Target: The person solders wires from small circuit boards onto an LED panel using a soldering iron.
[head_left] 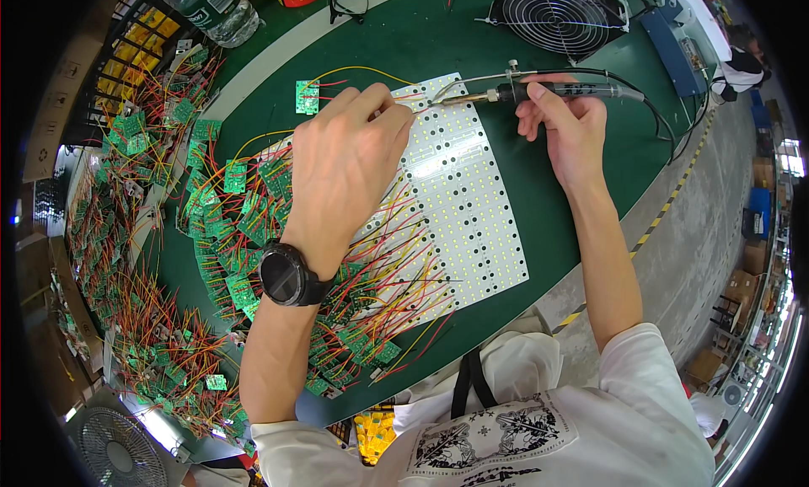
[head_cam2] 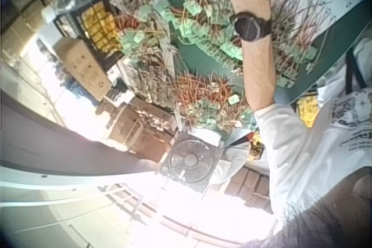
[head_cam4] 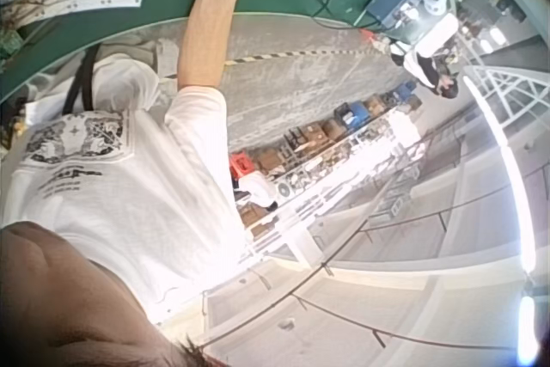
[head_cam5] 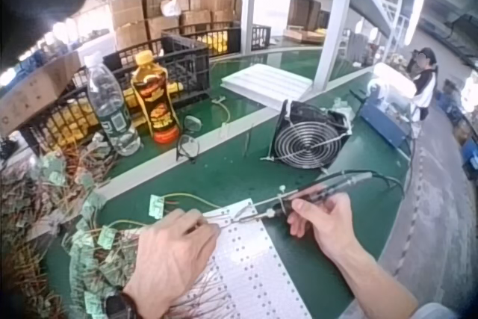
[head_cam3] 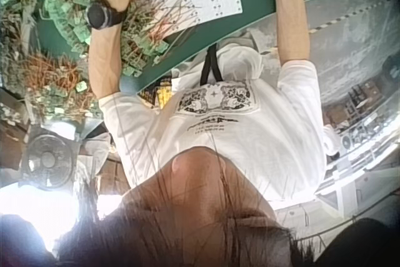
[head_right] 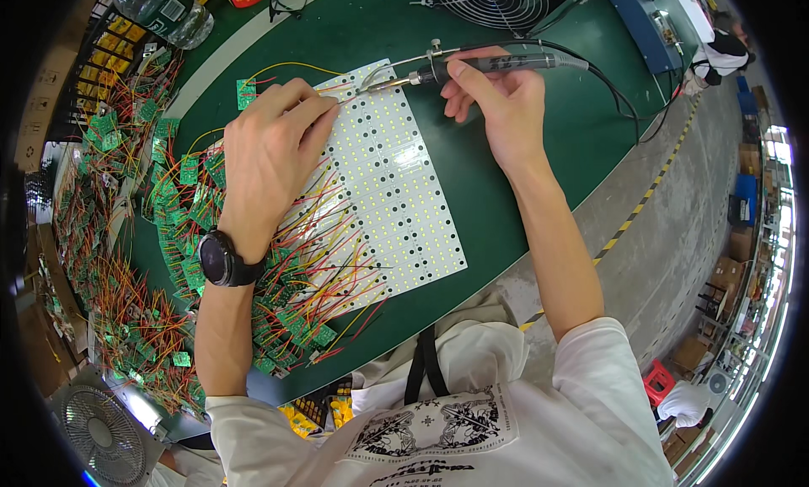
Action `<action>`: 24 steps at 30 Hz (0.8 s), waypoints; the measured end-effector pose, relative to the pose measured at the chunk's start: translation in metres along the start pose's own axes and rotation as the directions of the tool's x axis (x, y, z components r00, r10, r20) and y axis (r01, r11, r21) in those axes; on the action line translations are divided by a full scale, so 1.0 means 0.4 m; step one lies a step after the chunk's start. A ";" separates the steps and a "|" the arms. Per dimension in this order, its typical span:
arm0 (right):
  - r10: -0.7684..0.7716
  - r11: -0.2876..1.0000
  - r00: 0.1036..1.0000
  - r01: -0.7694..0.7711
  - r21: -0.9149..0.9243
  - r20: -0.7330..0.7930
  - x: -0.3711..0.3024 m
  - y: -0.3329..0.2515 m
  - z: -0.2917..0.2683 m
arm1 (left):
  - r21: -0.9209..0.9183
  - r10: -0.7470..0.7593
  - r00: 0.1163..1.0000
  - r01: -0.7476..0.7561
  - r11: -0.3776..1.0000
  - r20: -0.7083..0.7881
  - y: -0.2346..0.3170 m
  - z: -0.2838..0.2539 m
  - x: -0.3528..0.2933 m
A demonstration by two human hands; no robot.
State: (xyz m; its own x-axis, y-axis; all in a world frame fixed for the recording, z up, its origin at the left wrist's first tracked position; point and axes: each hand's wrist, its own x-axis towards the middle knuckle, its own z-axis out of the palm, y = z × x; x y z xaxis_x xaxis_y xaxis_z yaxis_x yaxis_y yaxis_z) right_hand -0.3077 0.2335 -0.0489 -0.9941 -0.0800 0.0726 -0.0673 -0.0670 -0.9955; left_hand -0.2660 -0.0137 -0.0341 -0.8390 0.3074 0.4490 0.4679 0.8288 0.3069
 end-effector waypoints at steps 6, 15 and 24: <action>0.007 0.999 1.000 -0.006 0.039 -0.025 -0.002 0.003 -0.004 | 0.030 0.001 1.000 -0.002 1.000 0.016 -0.002 0.001 -0.003; -0.042 0.998 0.996 0.046 0.048 -0.081 -0.004 -0.004 -0.011 | 0.056 0.008 1.000 -0.008 0.998 -0.001 -0.005 0.004 -0.001; 0.023 0.988 0.996 -0.010 0.155 -0.083 -0.001 0.012 -0.023 | 0.059 0.031 0.999 -0.030 0.998 -0.021 -0.014 0.012 -0.017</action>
State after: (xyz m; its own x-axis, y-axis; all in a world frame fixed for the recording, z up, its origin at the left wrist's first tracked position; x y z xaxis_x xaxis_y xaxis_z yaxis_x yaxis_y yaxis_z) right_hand -0.3085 0.2423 -0.0545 -0.9990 0.0008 0.0444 -0.0435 -0.2192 -0.9747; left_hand -0.2644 -0.0184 -0.0429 -0.8183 0.3231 0.4755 0.4752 0.8456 0.2431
